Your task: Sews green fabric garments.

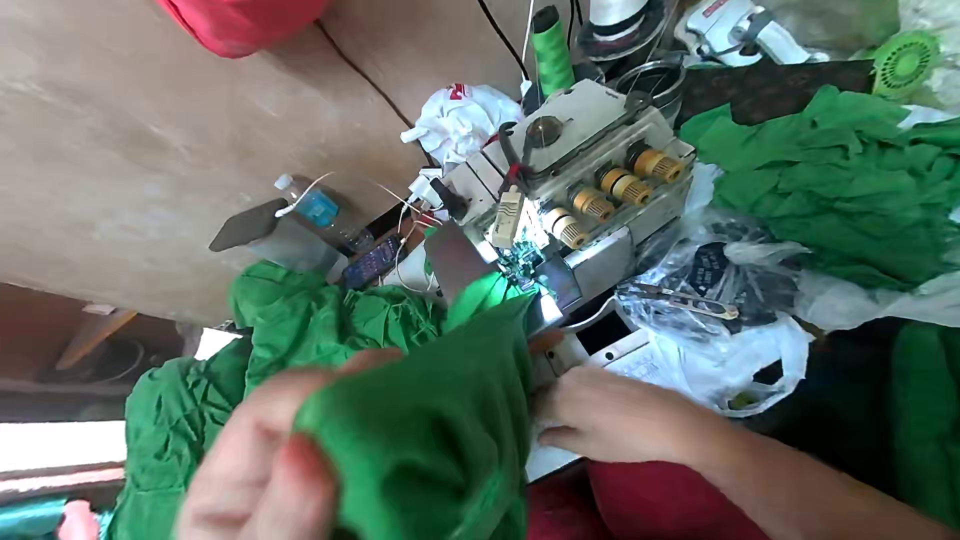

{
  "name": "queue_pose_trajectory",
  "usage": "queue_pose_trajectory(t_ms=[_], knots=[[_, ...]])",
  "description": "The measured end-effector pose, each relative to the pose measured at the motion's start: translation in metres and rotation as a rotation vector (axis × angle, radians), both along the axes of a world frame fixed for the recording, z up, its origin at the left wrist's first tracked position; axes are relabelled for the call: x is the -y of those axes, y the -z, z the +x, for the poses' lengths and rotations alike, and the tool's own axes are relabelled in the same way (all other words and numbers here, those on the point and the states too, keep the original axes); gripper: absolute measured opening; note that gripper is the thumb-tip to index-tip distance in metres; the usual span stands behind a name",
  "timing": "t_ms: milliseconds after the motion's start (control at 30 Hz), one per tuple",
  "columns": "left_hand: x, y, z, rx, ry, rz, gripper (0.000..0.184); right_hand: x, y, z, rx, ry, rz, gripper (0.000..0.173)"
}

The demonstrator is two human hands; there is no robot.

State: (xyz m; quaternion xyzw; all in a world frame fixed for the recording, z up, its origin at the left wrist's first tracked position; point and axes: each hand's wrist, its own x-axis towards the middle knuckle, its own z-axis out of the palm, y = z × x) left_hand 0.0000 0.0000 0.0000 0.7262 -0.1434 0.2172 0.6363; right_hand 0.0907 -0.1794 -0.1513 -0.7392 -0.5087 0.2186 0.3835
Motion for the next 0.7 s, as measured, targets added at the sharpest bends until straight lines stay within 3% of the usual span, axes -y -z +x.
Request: queue_pose_trajectory(t_ms=[100, 167, 367, 500, 600, 700], knots=[[-0.021, -0.002, -0.011, 0.011, 0.027, 0.032, 0.014, 0.02, -0.018, 0.014, 0.235, 0.287, 0.552, 0.018], [-0.023, -0.005, -0.013, 0.004, 0.072, 0.048, 0.014, 0.012, -0.03, 0.026, 0.328, 0.445, 0.76, 0.02], [-0.025, -0.006, -0.007, -0.004, 0.151, 0.007, 0.014, -0.012, -0.032, 0.047, 0.389, 0.353, 0.696, 0.031], [-0.07, 0.007, -0.001, 0.025, 0.259, 0.03, 0.016, -0.007, -0.04, 0.047, 0.368, 0.288, 0.759, 0.028], [-0.043, -0.004, 0.011, -0.014, 0.22, 0.099, 0.014, 0.002, -0.026, 0.042, 0.322, 0.324, 0.768, 0.028], [-0.038, 0.013, 0.024, -0.007, 0.296, 0.247, 0.022, 0.024, 0.004, 0.023, 0.28, 0.366, 0.659, 0.034]])
